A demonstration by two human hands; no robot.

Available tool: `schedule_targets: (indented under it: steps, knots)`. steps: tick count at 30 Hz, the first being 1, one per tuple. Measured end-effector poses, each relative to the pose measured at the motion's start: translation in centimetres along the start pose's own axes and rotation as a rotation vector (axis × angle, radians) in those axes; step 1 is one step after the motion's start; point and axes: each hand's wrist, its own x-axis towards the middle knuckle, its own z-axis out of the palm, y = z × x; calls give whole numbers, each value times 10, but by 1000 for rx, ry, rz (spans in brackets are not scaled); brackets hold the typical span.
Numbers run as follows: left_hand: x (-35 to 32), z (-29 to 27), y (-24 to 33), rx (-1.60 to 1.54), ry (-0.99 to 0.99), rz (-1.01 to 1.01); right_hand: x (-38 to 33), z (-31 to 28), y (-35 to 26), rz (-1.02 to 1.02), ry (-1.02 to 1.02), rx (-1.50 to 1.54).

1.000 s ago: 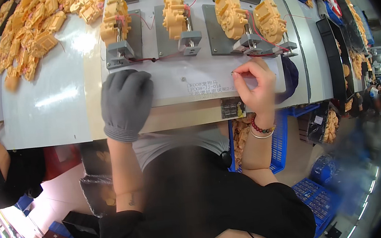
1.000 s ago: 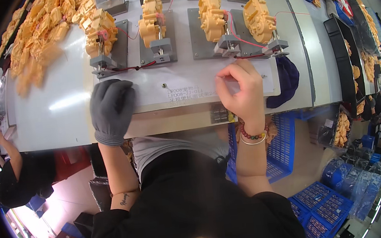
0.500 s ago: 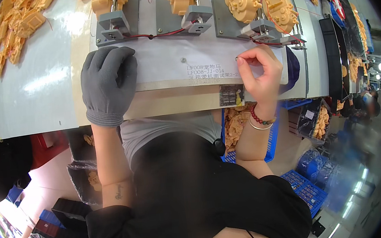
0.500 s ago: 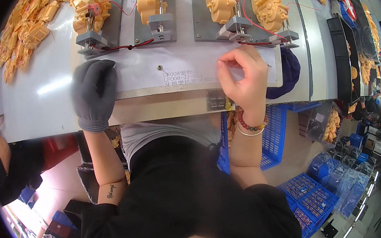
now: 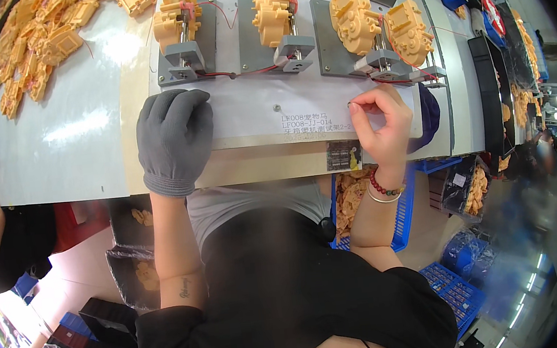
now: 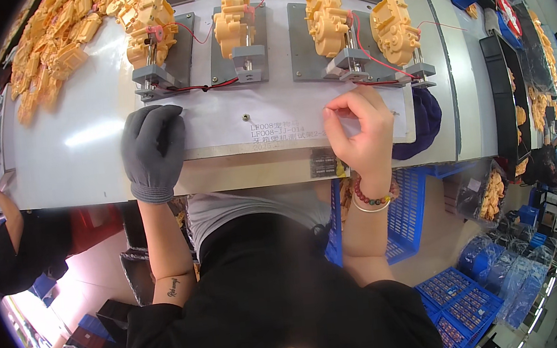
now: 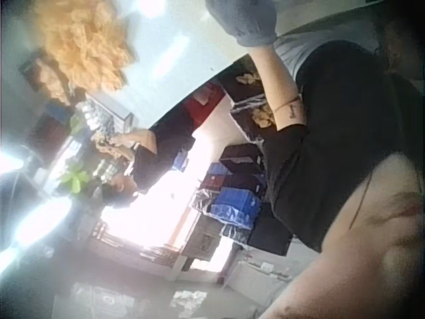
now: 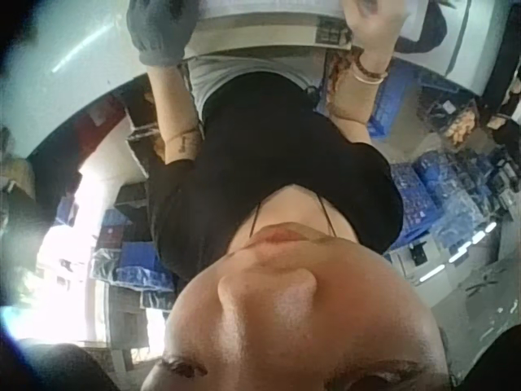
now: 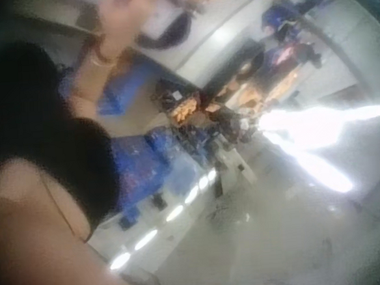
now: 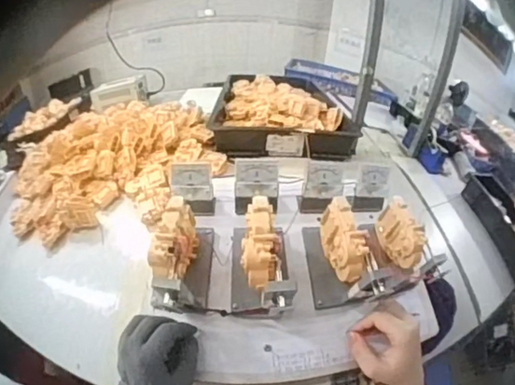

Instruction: Manually testing and sorting small yellow electronic toy or appliance components using a testing rig with analog meters.

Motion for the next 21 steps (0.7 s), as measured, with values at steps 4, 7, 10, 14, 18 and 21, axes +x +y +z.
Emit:
schedule_targets:
  steps: [4,7,10,14,18,21]
  knots:
    - [0,1,2,14,68,-64,0,1,2,2,5,10]
    - [-1,2,2,23,100,-92,1,1,1,6,13,10]
    - [1,3,1,27,98,-75,2,1,1,13,13,15]
    - [0,3,1,19,84,-52,1,0,1,24,17,20]
    - [-1,1,1,35,88,-32,0,2,0,25,23,23]
    - [-2,1,2,29,75,-109,-1,1,0,38,19,26]
